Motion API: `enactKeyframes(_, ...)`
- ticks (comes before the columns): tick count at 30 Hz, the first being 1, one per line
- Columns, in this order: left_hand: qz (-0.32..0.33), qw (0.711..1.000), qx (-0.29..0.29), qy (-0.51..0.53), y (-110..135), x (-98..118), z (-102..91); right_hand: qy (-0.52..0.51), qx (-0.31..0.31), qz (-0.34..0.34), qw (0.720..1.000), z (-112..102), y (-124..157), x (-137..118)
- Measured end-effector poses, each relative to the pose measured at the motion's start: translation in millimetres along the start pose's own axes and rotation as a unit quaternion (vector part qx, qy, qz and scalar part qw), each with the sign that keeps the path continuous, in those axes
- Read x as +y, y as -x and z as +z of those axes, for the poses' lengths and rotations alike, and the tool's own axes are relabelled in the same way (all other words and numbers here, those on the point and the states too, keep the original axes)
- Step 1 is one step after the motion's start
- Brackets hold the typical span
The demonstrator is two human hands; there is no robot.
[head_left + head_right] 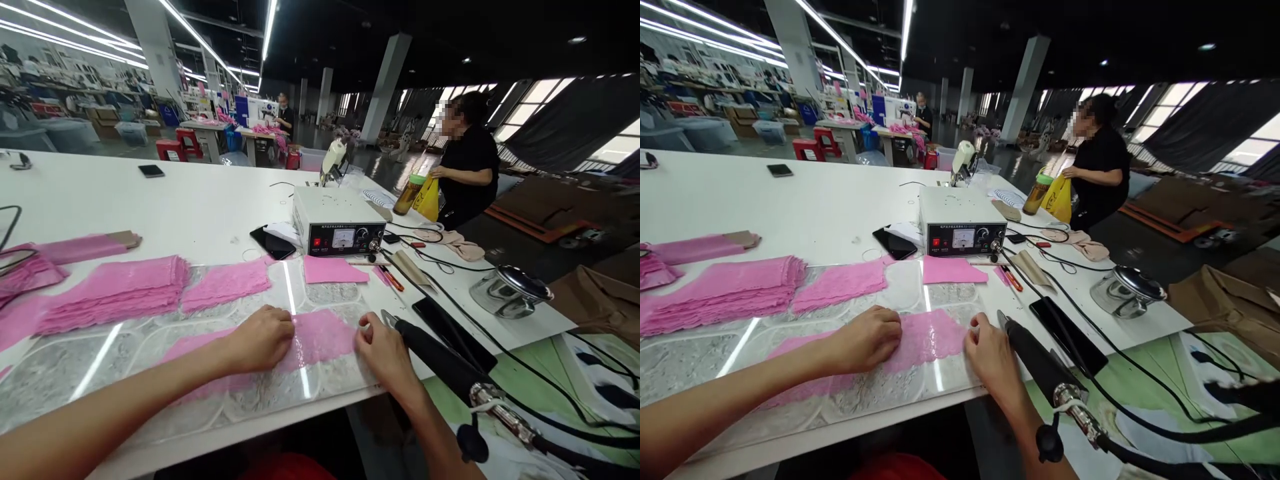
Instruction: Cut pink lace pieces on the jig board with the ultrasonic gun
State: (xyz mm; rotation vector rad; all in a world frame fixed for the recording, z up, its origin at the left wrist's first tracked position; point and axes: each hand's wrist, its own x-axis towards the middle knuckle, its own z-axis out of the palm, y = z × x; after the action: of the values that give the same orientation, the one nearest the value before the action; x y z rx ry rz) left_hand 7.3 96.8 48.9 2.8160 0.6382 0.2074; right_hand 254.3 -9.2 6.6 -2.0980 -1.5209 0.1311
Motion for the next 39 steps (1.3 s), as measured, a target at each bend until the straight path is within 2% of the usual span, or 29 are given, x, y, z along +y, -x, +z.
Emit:
enactKeyframes(3, -0.052, 0.999, 0.017, 0.000, -29, -14, -1.1, -0.079, 0.026, -0.007, 0.996, 0, -22, -2)
enactKeyframes(7, -0.104, 0.993, 0.051, -0.007, -82, -41, -0.9, -0.142, 0.041, -0.005, 0.989, 1, -63, -7)
enactKeyframes(10, -0.122, 0.992, 0.028, 0.009, -113, -58, 1.5, -0.155, 0.038, -0.018, 0.987, 3, -86, -6)
enactKeyframes(13, -0.138, 0.990, -0.001, 0.041, -129, -70, 5.4, -0.167, 0.031, -0.031, 0.985, 4, -97, 1)
enactKeyframes(18, -0.150, 0.982, -0.030, 0.106, -137, -82, 9.4, -0.170, 0.021, -0.041, 0.984, 6, -103, 5)
enactKeyframes(23, -0.151, 0.977, -0.049, 0.141, -142, -87, 6.7, -0.137, 0.011, -0.067, 0.988, 14, -111, -5)
enactKeyframes(28, -0.141, 0.978, -0.057, 0.142, -143, -84, 2.2, -0.079, 0.033, -0.115, 0.990, 28, -117, -14)
enactKeyframes(33, -0.121, 0.985, -0.040, 0.118, -144, -79, -9.6, -0.022, 0.057, -0.163, 0.985, 38, -123, -14)
enactKeyframes(36, -0.103, 0.989, -0.022, 0.105, -138, -75, -20.3, 0.005, 0.065, -0.171, 0.983, 37, -123, -9)
enactKeyframes(39, -0.073, 0.992, -0.005, 0.106, -117, -66, -27.2, 0.015, 0.054, -0.189, 0.980, 32, -111, -2)
